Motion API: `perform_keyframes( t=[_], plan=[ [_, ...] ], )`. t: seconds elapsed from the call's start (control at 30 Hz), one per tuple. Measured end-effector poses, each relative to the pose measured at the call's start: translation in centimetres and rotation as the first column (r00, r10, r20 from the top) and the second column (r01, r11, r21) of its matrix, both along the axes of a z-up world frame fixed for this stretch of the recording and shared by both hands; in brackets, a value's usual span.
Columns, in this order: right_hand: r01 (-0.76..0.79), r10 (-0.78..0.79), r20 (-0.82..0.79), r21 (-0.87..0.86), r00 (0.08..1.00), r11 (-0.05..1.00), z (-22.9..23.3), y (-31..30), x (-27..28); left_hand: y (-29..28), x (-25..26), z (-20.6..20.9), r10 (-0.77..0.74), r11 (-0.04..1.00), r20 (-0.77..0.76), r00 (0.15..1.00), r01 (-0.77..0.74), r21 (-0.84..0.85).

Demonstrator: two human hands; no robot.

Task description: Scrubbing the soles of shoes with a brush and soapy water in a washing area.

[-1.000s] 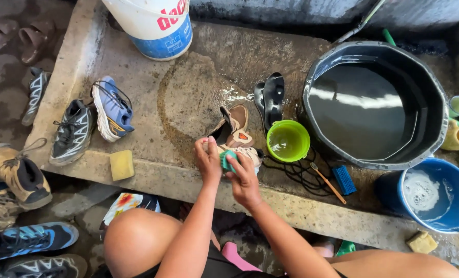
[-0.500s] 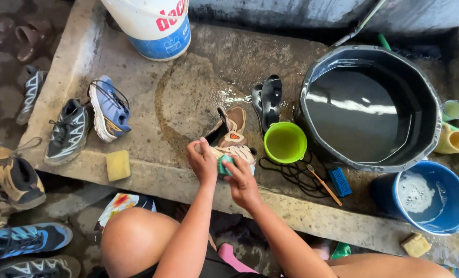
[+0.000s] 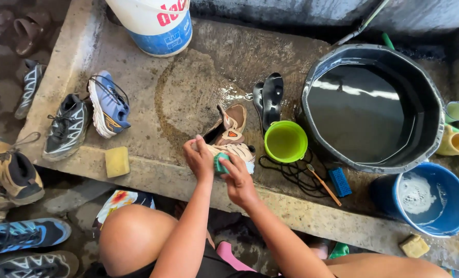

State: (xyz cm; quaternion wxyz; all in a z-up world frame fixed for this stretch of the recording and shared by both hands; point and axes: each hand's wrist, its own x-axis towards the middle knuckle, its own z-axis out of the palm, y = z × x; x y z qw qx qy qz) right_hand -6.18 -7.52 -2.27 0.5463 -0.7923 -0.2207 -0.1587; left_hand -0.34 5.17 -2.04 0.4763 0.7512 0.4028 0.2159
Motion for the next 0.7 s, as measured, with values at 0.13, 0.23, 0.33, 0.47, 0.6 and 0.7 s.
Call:
perform_keyframes(
  t=[0.13, 0.23, 0.33, 0.47, 0.6, 0.7],
  plan=[
    [0.072, -0.07, 0.049, -0.048, 0.996, 0.996, -11.2, -5.4, -0.1, 0.4, -0.1, 0.0, 0.013, 0.998, -0.063, 0.998, -0.017, -0.061],
    [0.221, -0.241, 0.001, -0.397, 0.971, 0.891, -17.8, -9.8, 0.1, 0.3, -0.1, 2.3, 0.011, 0.996, -0.085, 0.996, -0.018, -0.084],
    [-0.223, -0.507, -0.392, -0.905, 0.768, 0.363, -14.8, -11.3, 2.6, -1.0, -0.1, 3.4, -0.047, 0.994, -0.079, 0.996, 0.039, -0.097],
    [-0.218, -0.426, -0.69, -0.64, 0.585, 0.737, -4.6, -12.9, 8.8, -1.8, 0.6, 3.7, -0.178, 0.983, -0.053, 0.982, 0.176, -0.055],
    [-0.158, -0.576, -0.478, -0.842, 0.664, 0.517, -8.3, -15.4, 14.0, -2.2, 0.8, 3.6, -0.319, 0.948, 0.109, 0.941, 0.318, 0.024],
    [-0.156, -0.509, -0.297, -0.941, 0.808, 0.301, -16.5, -15.8, 14.7, -3.0, 1.1, 2.0, -0.335, 0.94, 0.027, 0.942, 0.336, -0.058]
  ],
)
